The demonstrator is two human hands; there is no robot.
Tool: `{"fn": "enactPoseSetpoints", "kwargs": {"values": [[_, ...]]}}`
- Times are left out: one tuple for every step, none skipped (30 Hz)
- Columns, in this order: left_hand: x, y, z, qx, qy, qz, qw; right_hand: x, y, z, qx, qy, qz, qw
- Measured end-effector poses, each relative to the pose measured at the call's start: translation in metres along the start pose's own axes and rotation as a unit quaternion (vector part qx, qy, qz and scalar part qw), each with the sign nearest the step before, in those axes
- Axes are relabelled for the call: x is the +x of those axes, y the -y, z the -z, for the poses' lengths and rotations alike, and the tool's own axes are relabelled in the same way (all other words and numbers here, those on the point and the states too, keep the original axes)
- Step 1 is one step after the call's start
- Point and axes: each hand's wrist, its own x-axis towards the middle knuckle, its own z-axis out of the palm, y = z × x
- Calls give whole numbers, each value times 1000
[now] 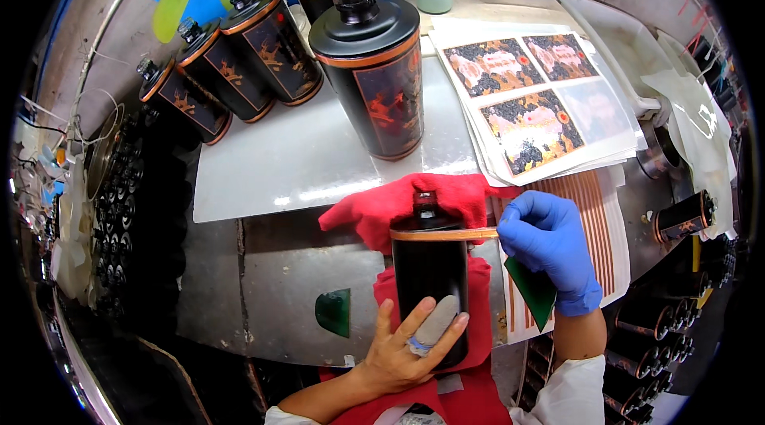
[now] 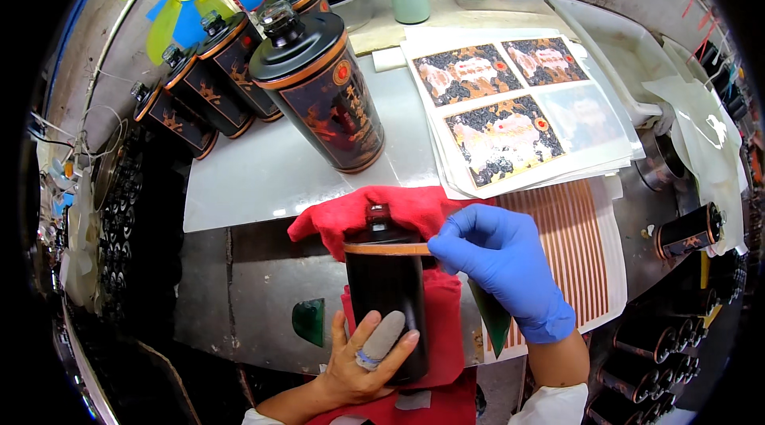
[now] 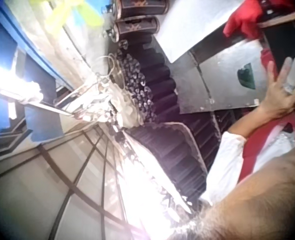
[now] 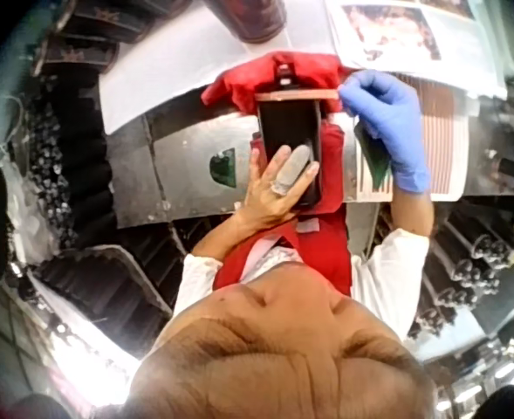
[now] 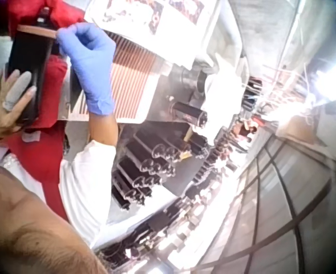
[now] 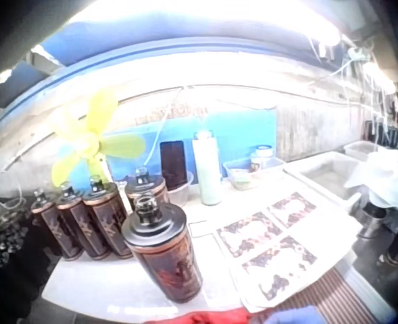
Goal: The person applies decorative labels and copper-colored strips to cylindrical black containers. They wipe the containers with a green cloth, align and press the labels, and smooth the edges before placing finished units on a nearby shelf.
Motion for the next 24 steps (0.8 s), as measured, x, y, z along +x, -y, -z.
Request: {"fn": "enactPoseSetpoints", "kwargs": {"values": [[3,-2,3,14,9,0,1000,-1,5,-3,5,0,8,1000],[4,-4,4,29,18,0,999,0,7,-5,11,1,16,1000],[3,-6,2,20,25,16,999,1,7,-5,6,-14,18,1000],[3,-6,2,18,25,12,999,2,4,-1,-6,-28,14,1000],[2,-5,2,18,26,9,999,5,-2,6,-17,-39,9,999],[2,-5,2,18,27,7,999,8,-8,12,-28,-50,4,998],[0,-4,2,14,17,4,1000,10,-15,15,-47,-62,-16,997],[-3,-3,0,9,6,0,1000,11,-18,15,-57,-62,-27,996],[-6,-2,-2,3,-4,-4,1000,11,-19,14,-67,-62,-39,995],[-10,-1,-7,-24,-20,23,999,13,-22,12,-76,-62,-52,994],[-16,-1,-12,-51,-36,49,997,14,-26,8,-54,-56,-27,997],[-19,-1,-15,-72,-47,64,994,13,-27,4,-49,-50,-26,997],[-22,0,-18,-92,-59,79,991,11,-24,0,-45,-43,-23,998],[-25,0,-20,-113,-71,93,987,9,-21,-4,-42,-35,-20,998],[-26,1,-22,-124,-80,91,985,4,-18,-7,-39,-45,-20,998],[-26,0,-23,-138,-88,90,982,-1,-15,-9,-41,-40,-12,998],[-25,0,-23,-132,-80,88,984,-5,-12,-11,-43,-34,-5,998],[-22,-1,-22,-126,-72,85,986,-7,-9,-13,-45,-27,3,999],[-20,-1,-21,-122,-65,79,987,-10,-4,-14,-49,-23,14,998],[-19,-1,-21,-116,-62,69,989,-10,-2,-14,-43,-34,13,998],[-18,-1,-21,-109,-58,60,991,-9,-1,-14,-36,-46,12,998],[-18,0,-21,-101,-55,51,992,-7,-1,-12,-30,-56,12,998],[-17,0,-21,-104,-59,54,991,-6,-3,-10,-40,-63,1,997],[-17,0,-22,-108,-63,57,991,-3,-5,-7,-48,-71,-7,996]]}}
